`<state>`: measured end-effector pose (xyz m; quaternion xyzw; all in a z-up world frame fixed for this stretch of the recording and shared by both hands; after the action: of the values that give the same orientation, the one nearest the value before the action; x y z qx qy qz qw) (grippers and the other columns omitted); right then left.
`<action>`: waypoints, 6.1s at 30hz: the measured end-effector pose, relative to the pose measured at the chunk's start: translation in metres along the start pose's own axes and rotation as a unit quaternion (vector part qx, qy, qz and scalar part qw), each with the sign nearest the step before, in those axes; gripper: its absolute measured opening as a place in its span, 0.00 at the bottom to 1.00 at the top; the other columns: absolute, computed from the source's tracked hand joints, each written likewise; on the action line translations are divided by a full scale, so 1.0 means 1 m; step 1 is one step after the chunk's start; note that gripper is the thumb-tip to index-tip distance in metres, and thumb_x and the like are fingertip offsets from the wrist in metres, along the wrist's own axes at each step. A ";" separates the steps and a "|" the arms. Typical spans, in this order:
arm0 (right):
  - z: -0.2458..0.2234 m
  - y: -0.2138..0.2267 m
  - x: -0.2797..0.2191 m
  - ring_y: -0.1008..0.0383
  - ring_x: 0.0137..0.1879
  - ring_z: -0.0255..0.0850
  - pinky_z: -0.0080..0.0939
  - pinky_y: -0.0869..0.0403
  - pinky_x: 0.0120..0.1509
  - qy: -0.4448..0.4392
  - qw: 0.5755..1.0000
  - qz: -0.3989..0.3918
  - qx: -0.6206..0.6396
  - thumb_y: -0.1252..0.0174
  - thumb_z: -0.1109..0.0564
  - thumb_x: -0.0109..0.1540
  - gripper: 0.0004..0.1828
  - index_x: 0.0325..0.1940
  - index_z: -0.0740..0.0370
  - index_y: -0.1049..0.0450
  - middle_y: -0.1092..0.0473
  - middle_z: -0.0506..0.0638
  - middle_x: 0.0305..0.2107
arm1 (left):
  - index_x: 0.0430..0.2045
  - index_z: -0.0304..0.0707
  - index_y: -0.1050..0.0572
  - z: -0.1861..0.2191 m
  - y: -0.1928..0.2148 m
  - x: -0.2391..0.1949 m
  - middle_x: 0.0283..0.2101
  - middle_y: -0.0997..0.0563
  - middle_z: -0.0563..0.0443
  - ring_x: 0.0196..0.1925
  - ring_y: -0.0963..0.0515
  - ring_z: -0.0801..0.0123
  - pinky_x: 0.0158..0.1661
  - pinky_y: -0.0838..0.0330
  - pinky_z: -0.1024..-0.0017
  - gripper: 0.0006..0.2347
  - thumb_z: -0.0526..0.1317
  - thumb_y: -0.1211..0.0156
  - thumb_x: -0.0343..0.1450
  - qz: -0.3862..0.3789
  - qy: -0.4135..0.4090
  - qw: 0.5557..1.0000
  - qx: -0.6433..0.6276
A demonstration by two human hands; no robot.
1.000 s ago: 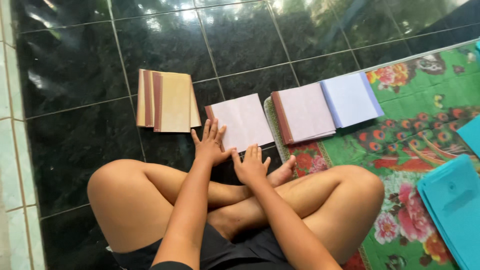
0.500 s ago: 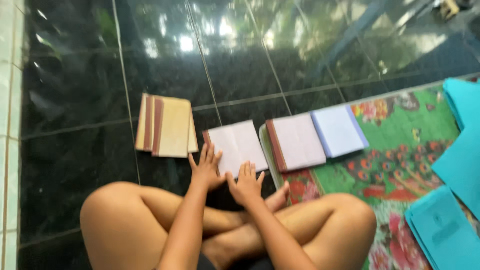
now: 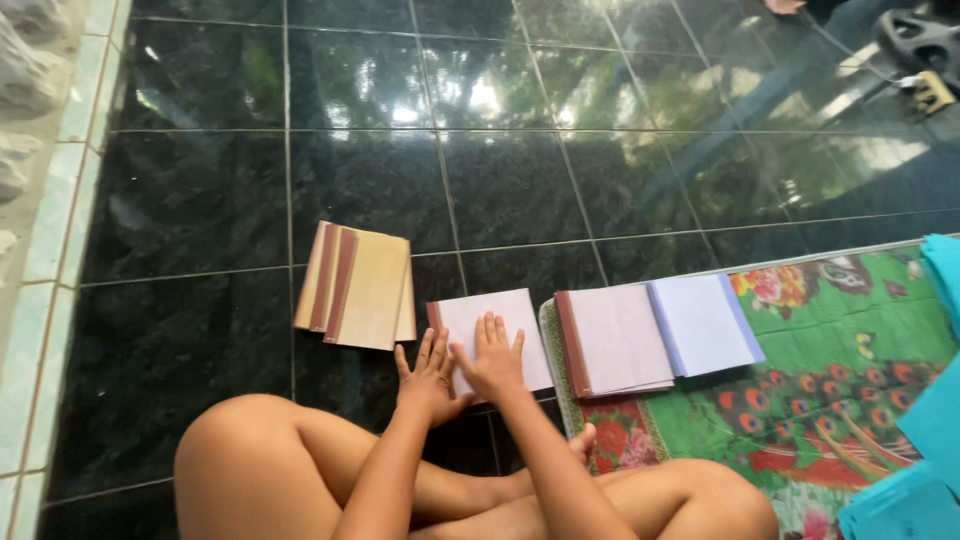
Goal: The person sits on the floor and repeatedly folds the covers of small books. They pick up a book from a stack on the left, fold the front cover over the pages, press it flat, and place it into a larger open book on the right. This process is repeated for multiple books.
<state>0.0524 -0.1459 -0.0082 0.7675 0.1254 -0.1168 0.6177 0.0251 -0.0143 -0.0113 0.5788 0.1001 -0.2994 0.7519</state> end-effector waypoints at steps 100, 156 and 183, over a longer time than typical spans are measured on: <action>0.096 -0.042 -0.016 0.35 0.62 0.62 0.67 0.27 0.56 -0.326 0.918 0.074 0.212 0.28 0.26 0.42 0.58 0.70 0.45 0.43 0.41 0.59 0.56 | 0.66 0.61 0.46 -0.010 -0.025 -0.003 0.80 0.68 0.41 0.81 0.69 0.56 0.71 0.73 0.32 0.46 0.75 0.36 0.56 0.068 -0.026 0.997 -0.039; 0.201 0.097 -0.048 0.66 0.83 0.61 0.70 0.56 0.81 -0.354 0.914 -0.007 0.196 0.29 0.18 0.45 0.76 0.82 0.54 0.58 0.65 0.67 0.78 | 0.72 0.62 0.46 -0.004 -0.024 0.016 0.78 0.57 0.44 0.80 0.59 0.56 0.67 0.55 0.49 0.44 0.75 0.42 0.61 0.134 -0.052 0.990 -0.006; 0.075 -0.045 0.007 0.29 0.66 0.53 0.58 0.32 0.68 0.015 0.992 0.109 0.058 0.38 0.29 0.52 0.41 0.62 0.54 0.28 0.30 0.55 0.59 | 0.59 0.57 0.30 -0.003 -0.047 0.035 0.58 0.23 0.54 0.60 0.25 0.62 0.46 0.29 0.61 0.30 0.55 0.34 0.59 0.334 -0.187 0.924 -0.022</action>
<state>0.0420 -0.2094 -0.0671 0.8130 0.0431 -0.0440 0.5790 0.0277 -0.0301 -0.0678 0.4951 -0.2348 -0.1320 0.8260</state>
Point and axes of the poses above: each hand's wrist, its own x-axis towards the middle knuckle, its own y-axis out of the back of the hand, z = x × y, the point moved 3 cm from there along x, towards the middle knuckle
